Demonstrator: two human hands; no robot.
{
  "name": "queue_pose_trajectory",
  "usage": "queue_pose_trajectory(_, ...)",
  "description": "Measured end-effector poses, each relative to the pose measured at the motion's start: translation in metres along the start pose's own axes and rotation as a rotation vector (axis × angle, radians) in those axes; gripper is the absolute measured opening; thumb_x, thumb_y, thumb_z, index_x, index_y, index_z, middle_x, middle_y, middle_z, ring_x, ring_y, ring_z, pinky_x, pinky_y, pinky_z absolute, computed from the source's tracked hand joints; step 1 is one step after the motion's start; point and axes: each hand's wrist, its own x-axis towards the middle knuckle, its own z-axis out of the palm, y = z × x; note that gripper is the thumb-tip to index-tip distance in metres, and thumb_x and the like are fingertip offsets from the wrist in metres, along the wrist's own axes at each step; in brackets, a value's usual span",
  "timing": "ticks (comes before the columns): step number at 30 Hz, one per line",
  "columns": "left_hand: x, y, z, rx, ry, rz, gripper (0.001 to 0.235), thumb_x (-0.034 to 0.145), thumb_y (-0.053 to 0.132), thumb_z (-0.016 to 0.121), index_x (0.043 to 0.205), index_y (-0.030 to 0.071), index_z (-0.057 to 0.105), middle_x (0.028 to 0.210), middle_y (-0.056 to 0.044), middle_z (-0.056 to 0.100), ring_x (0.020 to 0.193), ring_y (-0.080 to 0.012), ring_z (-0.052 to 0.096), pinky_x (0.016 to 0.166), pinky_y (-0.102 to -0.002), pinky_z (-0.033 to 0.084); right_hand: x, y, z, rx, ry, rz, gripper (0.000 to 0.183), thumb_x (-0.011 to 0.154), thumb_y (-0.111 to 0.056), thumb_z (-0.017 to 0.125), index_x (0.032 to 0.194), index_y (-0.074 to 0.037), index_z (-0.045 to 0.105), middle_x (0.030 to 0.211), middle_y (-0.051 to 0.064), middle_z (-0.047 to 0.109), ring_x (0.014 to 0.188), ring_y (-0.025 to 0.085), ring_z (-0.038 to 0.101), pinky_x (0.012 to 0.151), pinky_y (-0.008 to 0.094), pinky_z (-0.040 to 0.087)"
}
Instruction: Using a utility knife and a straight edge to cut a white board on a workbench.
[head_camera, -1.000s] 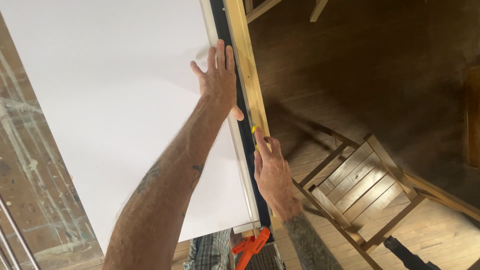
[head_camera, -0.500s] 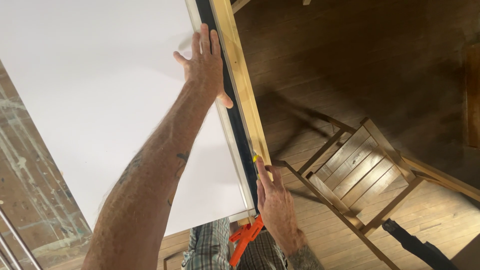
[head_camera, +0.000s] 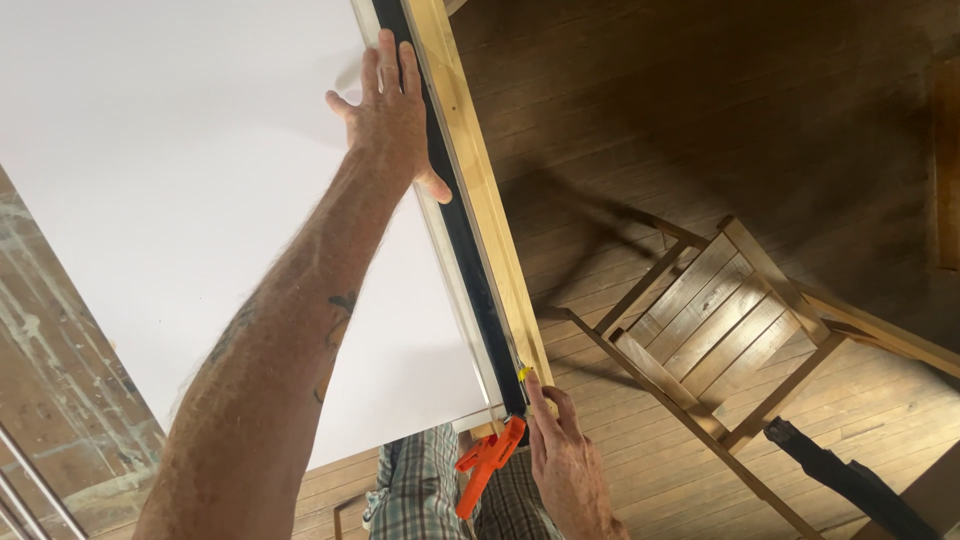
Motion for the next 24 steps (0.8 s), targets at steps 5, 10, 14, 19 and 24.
queue_pose_trajectory(5, 0.001, 0.000, 0.000, 0.001, -0.011, 0.000, 0.177, 0.048, 0.073, 0.096, 0.161, 0.003, -0.020, 0.166, -0.015, -0.028, 0.159, -0.0330, -0.010, 0.114, -0.072, 0.031, -0.026, 0.027, 0.019, -0.024, 0.002, 0.004, 0.060, 0.101, -0.019, 0.051, 0.157, -0.025, 0.031, 0.130, -0.003, 0.056, 0.043, 0.007, 0.060, 0.036, 0.022, 0.063)
queue_pose_trajectory(10, 0.003, 0.000, 0.002, -0.007, -0.005, 0.000, 0.177, 0.047, 0.073, 0.096, 0.161, 0.002, -0.020, 0.166, -0.016, -0.028, 0.159, -0.0328, -0.010, 0.114, -0.073, 0.030, -0.053, 0.060, 0.039, -0.091, -0.073, 0.090, 0.066, 0.100, -0.024, 0.052, 0.158, -0.037, 0.024, 0.129, -0.012, 0.054, 0.037, 0.019, 0.055, 0.038, 0.036, 0.063)
queue_pose_trajectory(14, 0.002, 0.000, 0.005, -0.003, 0.012, 0.002, 0.178, 0.046, 0.074, 0.096, 0.161, 0.002, -0.019, 0.167, -0.016, -0.026, 0.159, -0.0331, -0.009, 0.114, -0.073, 0.030, -0.074, 0.078, 0.051, -0.206, 0.022, 0.036, 0.066, 0.098, -0.024, 0.056, 0.157, -0.037, 0.030, 0.128, -0.015, 0.054, 0.051, 0.011, 0.063, 0.038, 0.035, 0.061)
queue_pose_trajectory(19, 0.005, 0.003, 0.017, 0.001, 0.039, 0.009, 0.179, 0.045, 0.076, 0.095, 0.161, 0.001, -0.018, 0.167, -0.017, -0.024, 0.159, -0.0328, -0.007, 0.112, -0.072, 0.033, -0.091, 0.077, 0.052, -0.203, 0.124, 0.008, 0.062, 0.096, -0.028, 0.059, 0.154, -0.039, 0.038, 0.124, -0.017, 0.061, 0.036, 0.008, 0.047, 0.031, 0.026, 0.043)
queue_pose_trajectory(24, 0.017, 0.002, 0.029, 0.061, 0.193, -0.005, 0.187, 0.030, 0.083, 0.095, 0.162, -0.001, -0.008, 0.170, -0.020, -0.012, 0.158, -0.0377, 0.005, 0.109, -0.074, 0.033, -0.054, 0.110, 0.065, 0.076, 0.392, -0.034, 0.063, 0.082, -0.014, 0.065, 0.143, -0.031, 0.063, 0.125, 0.000, 0.071, 0.105, 0.015, 0.074, 0.097, 0.025, 0.053)
